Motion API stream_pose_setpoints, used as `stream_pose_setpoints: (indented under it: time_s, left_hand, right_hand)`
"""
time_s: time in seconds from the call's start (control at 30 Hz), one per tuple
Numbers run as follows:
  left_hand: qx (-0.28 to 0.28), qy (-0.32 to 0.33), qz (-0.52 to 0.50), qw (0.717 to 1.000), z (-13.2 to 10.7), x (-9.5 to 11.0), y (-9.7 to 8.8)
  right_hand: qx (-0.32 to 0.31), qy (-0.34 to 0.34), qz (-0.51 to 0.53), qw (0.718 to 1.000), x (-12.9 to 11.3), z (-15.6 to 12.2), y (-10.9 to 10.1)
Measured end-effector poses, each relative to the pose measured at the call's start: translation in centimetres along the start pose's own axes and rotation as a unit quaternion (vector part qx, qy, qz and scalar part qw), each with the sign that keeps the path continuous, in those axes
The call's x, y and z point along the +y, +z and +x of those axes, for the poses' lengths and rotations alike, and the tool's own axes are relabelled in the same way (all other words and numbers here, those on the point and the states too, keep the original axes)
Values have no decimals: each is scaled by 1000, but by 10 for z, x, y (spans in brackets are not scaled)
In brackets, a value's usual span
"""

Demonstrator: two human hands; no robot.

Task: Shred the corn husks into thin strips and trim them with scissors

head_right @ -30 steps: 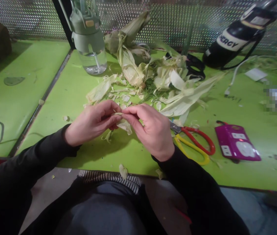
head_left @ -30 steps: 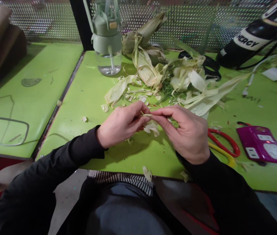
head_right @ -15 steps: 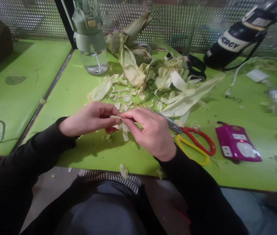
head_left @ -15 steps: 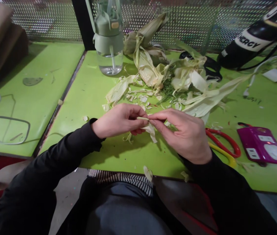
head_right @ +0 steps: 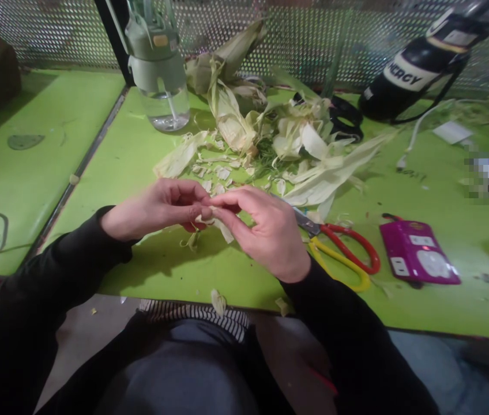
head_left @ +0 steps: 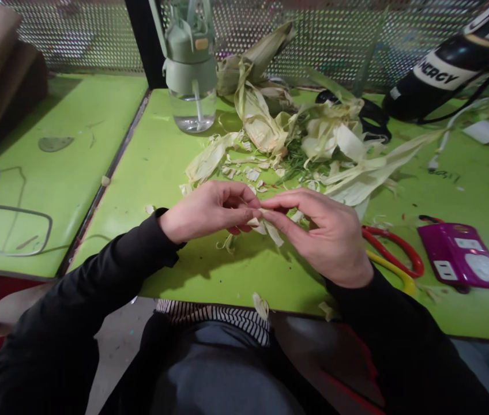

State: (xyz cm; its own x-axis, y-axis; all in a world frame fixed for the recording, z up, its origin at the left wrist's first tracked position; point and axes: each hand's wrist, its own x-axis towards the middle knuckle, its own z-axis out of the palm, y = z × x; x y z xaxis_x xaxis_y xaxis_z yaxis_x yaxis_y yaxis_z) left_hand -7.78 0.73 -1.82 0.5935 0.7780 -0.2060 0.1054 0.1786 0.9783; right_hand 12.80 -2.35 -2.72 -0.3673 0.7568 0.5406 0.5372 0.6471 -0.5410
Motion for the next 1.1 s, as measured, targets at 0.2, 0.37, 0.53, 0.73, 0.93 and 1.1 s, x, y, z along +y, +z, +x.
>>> stream_pose_setpoints:
  time_s: [0.2, 0.37, 0.53, 0.73, 0.93, 1.1]
  left_hand:
    - [48, 68, 67, 994, 1, -4, 4]
    - [69, 88, 172, 979, -1, -7, 7]
    - [93, 100, 171, 976, 2, -6, 2]
    - [155, 90, -62, 982, 11, 1, -7]
    - [175, 60, -181, 966, 7, 13, 5]
    - [174, 73, -199, 962, 7, 13, 5]
  right_hand:
    - [-6, 55, 23, 998, 2, -1, -1]
    - [-20, 33, -23, 999, 0, 0, 0]
    - [-11, 2, -59, 998, -2, 2, -10]
    - [-123, 75, -421, 896, 19, -46, -68]
    - [-203, 167, -384, 885, 55, -87, -98]
    - [-217, 234, -353, 879, 56, -69, -103]
